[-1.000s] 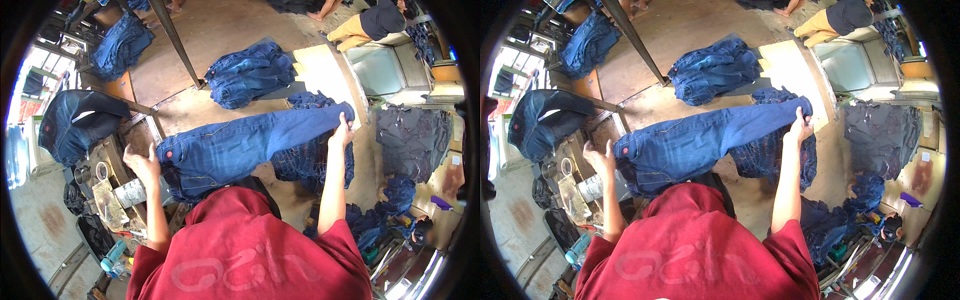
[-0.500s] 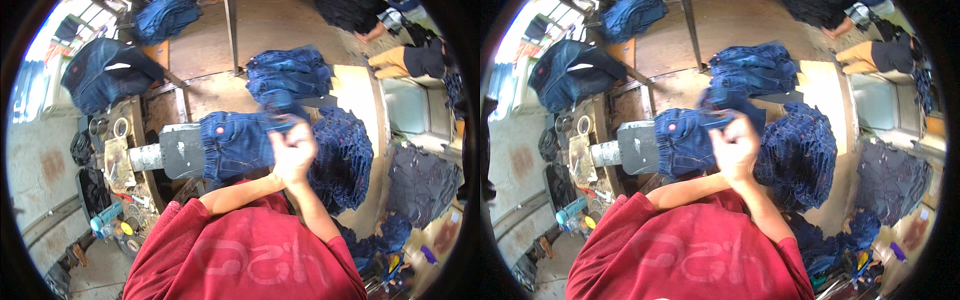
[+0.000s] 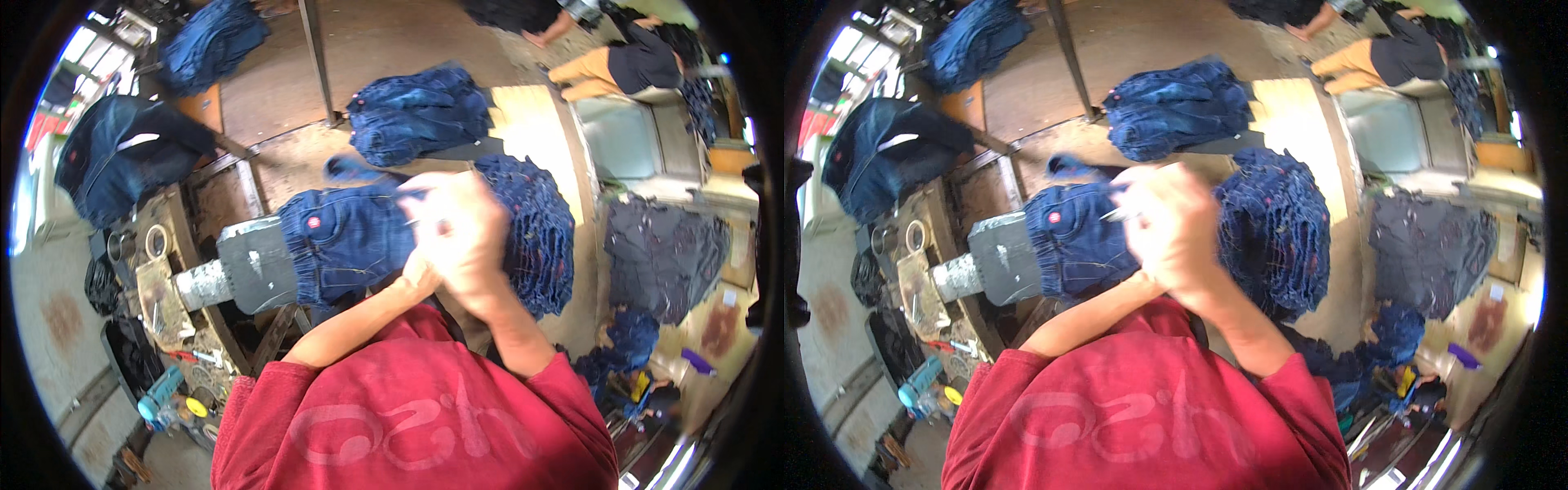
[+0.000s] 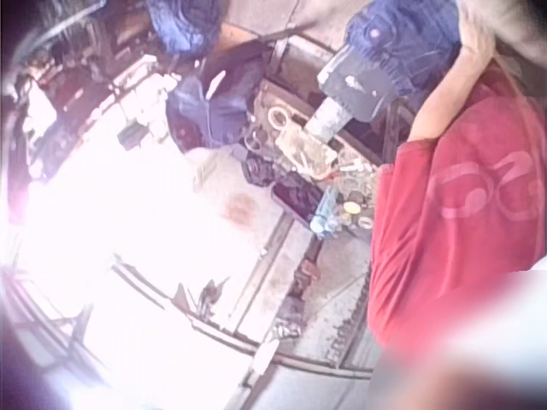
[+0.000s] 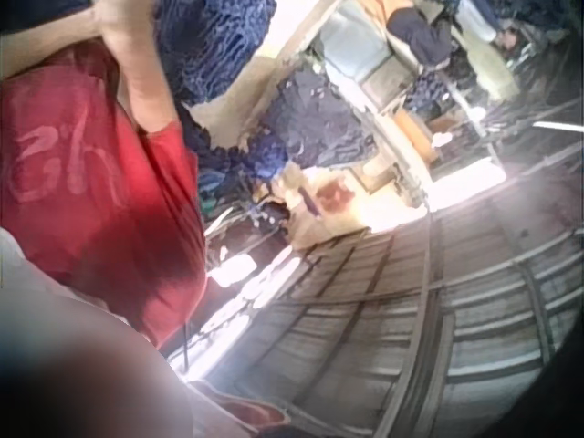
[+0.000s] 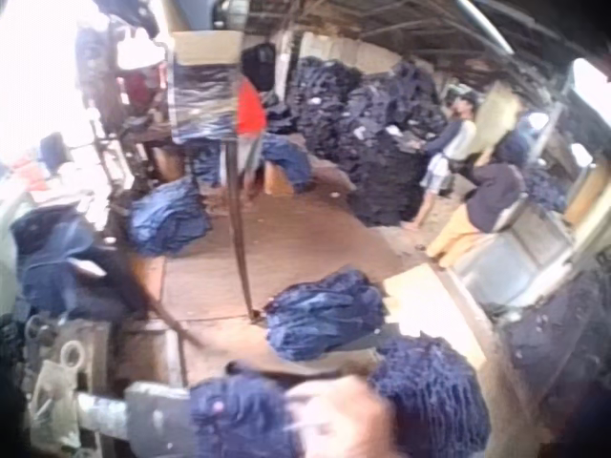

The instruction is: The person repeatedly picks up pairs of blue jeans from a pile, lays them on a table, and uses a white marker to draw lines on the fabric. After marking, the jeans are placed back on the pile. The process is repeated for multiple pairs.

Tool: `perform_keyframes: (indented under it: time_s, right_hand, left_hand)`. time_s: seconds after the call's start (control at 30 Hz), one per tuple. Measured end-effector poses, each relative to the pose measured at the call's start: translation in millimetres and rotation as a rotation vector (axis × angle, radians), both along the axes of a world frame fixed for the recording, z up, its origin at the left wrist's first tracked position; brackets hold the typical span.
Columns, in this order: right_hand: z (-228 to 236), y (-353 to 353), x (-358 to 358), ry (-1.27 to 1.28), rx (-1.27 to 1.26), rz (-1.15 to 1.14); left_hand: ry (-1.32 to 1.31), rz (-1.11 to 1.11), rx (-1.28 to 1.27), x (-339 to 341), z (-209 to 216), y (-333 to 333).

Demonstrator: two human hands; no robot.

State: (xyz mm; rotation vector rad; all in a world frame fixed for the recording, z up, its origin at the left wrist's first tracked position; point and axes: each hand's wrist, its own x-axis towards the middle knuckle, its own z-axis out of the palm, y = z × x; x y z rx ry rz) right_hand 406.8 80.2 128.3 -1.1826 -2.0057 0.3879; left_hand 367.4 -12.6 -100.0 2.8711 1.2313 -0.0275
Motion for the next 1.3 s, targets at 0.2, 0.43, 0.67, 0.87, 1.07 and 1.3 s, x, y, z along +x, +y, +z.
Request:
perform_keyframes:
  time_s: [0.2,0.43,0.67,0.87,1.07,1.3]
  right_hand:
    - [52,18,130,0.068,-0.032,-0.559]
    - [-15,22,166,0.077,-0.316,-0.567]
    - [-62,-42,102,-0.058,-0.689,-0.541]
    - [-100,-78,20,-0.027,-0.711,-0.369]
    - [-146,-87,-37,0.076,-0.474,-0.381]
    - [-190,-56,-60,-0.249,-0.234,-0.345]
  left_hand:
    - [-0.478,0.435,-0.262,-136,48,16]
    - [-0.182,0.615,-0.217,-288,45,-9]
    - [-0.121,0.757,-0.126,-264,83,29]
    - [-0.331,0.538,-0.405,-123,8,139]
    - [-0.387,0.215,-0.547,-140,-30,190]
    - [-0.478,0.216,-0.435,-130,-42,212]
